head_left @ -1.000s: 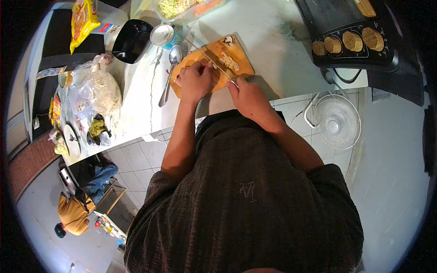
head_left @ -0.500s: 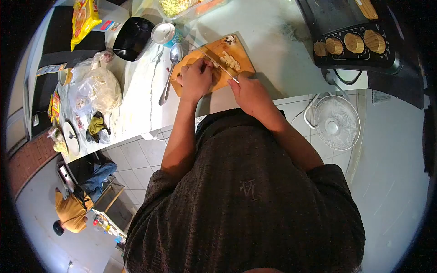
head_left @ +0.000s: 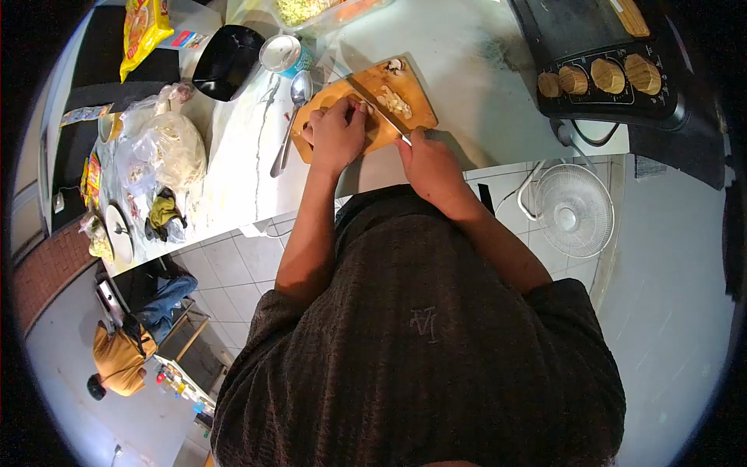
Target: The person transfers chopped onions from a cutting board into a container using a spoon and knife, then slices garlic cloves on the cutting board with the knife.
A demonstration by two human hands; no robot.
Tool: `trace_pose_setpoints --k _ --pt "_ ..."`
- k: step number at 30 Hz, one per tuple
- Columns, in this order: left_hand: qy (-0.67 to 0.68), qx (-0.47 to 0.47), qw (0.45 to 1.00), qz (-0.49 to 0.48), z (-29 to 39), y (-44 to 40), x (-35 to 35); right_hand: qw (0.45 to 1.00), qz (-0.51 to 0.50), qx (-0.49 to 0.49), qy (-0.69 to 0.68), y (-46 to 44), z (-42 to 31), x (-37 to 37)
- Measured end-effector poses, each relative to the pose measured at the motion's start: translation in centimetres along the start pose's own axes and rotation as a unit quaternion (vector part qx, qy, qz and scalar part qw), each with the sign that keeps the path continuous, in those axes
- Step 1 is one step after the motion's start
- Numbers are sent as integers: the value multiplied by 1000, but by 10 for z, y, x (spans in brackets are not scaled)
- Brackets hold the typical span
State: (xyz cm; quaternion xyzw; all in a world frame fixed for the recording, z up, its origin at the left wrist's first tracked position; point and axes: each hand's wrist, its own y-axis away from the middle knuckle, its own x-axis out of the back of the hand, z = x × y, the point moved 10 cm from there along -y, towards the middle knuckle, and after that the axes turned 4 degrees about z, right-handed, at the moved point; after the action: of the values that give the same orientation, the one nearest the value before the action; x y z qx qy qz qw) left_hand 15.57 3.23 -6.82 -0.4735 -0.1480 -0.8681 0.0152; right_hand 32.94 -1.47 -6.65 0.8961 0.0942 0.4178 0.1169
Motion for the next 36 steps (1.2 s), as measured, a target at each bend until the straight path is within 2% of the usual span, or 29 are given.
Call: trace_pose_setpoints --k 5,11,16,23,26,36 --pt "2 -12 1000 18 -3 -4 -4 1000 -2 6 -13 4 4 3" --pt "3 -18 1000 -9 -6 -5 -9 999 15 -1 -41 4 -3 9" --pt "11 -33 999 16 -6 -4 -5 997 22 31 -73 2 -11 6" --pt "-1 -31 999 7 -3 -5 -4 996 33 40 -78 1 -12 6" --pt "40 -3 999 -23 -3 -3 -4 998 30 18 -54 -2 -9 9" --pt "-15 -17 1000 -8 0 -4 -4 996 46 53 -53 -2 -12 10"
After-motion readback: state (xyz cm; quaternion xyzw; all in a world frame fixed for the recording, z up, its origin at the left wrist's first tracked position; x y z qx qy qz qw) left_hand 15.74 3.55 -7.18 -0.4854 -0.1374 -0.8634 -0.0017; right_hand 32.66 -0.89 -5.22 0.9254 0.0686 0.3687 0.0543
